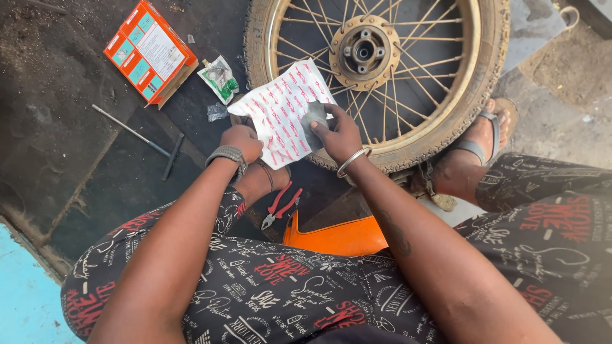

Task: The recorder is repairing a motorcycle wheel by cleaning the hub and preparing to install a new sprocket.

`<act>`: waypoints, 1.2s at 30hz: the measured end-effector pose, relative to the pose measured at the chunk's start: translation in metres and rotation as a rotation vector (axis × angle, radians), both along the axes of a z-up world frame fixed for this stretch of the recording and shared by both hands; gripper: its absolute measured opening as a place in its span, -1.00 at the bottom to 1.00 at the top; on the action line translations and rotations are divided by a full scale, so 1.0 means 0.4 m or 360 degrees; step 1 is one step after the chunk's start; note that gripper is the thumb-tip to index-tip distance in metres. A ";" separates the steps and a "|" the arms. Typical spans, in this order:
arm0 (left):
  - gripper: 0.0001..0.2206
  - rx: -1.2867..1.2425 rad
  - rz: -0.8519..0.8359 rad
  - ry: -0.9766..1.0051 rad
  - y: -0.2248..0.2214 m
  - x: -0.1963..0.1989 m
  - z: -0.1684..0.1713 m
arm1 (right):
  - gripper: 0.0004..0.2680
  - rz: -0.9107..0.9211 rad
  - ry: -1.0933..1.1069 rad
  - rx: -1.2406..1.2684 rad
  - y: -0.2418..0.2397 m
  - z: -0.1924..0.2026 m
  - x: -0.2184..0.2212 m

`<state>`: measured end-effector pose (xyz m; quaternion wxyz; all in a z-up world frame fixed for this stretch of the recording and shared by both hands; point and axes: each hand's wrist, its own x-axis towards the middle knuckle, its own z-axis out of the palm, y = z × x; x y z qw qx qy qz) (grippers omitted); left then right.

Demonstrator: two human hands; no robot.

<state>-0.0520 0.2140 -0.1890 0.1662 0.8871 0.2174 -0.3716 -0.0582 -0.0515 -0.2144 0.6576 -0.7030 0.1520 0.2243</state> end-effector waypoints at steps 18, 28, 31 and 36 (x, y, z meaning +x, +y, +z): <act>-0.83 -0.0242 -0.0522 -0.0889 -0.214 0.180 0.388 | -0.68 0.0043 -0.0271 0.0227 -0.001 0.205 0.170; -0.81 -0.0199 -0.0545 -0.0823 -0.224 0.184 0.342 | -0.65 -0.0197 -0.0275 0.0032 0.081 0.169 0.063; -0.81 -0.0134 -0.0603 -0.0871 -0.199 0.167 0.318 | -0.67 0.0250 -0.0294 -0.0394 0.114 0.130 -0.077; -0.78 -0.0183 -0.0403 -0.0816 -0.198 0.193 0.323 | -0.58 0.1065 -0.0304 -0.0426 0.099 0.068 -0.130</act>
